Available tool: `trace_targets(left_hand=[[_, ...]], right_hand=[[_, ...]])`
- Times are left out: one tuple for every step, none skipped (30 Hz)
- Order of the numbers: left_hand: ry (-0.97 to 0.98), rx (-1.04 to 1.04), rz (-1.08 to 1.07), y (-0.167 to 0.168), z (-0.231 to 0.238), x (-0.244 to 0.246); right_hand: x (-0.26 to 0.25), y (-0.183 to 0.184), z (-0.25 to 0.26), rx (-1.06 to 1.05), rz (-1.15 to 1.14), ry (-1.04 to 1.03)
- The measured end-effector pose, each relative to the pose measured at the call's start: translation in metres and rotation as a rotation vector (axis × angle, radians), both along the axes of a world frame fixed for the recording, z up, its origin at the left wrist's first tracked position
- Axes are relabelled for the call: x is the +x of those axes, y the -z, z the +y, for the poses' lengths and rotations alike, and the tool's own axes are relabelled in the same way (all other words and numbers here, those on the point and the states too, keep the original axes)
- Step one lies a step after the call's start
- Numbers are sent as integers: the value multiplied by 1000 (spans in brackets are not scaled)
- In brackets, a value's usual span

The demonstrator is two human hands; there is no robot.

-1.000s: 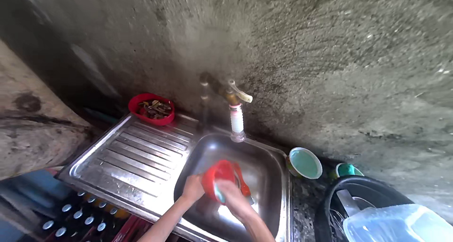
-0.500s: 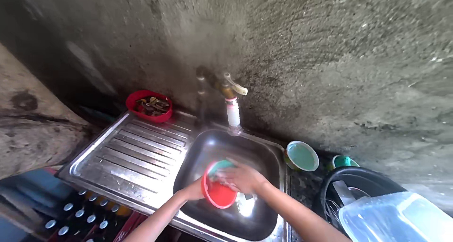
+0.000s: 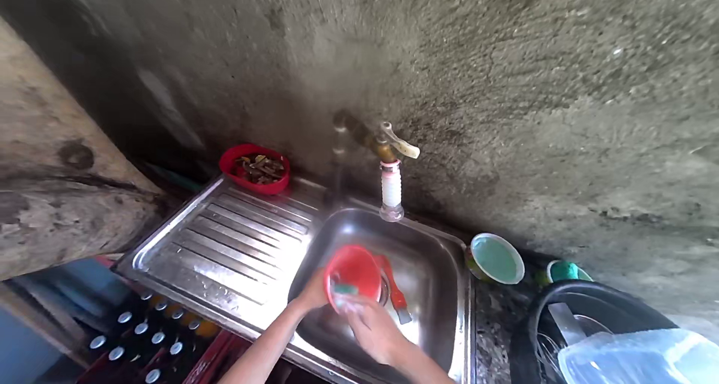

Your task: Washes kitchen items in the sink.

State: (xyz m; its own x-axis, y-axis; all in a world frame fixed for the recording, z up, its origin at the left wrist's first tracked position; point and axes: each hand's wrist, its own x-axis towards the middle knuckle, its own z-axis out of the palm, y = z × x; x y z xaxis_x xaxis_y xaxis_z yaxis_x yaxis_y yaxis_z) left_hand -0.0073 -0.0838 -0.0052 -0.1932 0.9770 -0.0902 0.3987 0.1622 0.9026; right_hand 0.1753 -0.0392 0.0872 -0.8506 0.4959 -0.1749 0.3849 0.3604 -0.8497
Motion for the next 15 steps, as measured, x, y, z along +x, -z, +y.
trace_targets(left_hand=[[22, 2, 7, 1, 0, -1], [63, 5, 24, 3, 0, 0], [111, 14, 26, 3, 1, 1], [157, 34, 10, 1, 1, 3], [200, 49, -20, -2, 1, 5], [234, 57, -55, -4, -1, 8], [248, 42, -90, -5, -3, 10], [244, 23, -112, -6, -5, 10], [230, 30, -121, -6, -6, 10], [209, 45, -125, -5, -6, 9], [189, 57, -124, -5, -6, 9], [170, 59, -121, -5, -7, 8], [152, 52, -125, -7, -7, 8], [137, 52, -126, -10, -8, 9], [125, 59, -121, -11, -8, 9]], right_hand=[[14, 5, 10, 201, -68, -124], [28, 8, 24, 371, -132, -225], [37, 8, 41, 507, -200, -324], [41, 3, 58, 595, -283, -423], [40, 1, 73, 696, -310, -499], [37, -1, 86, 771, -312, -566], [33, 0, 95, 830, -265, -612], [29, 1, 100, 859, -201, -633], [24, 2, 102, 872, -136, -620], [21, 5, 99, 924, -37, -566], [20, 12, 95, 1000, 83, -481], [18, 20, 90, 1069, 188, -379], [16, 26, 84, 1083, 247, -267], [14, 29, 78, 1019, 247, -140], [10, 27, 71, 892, 186, -8]])
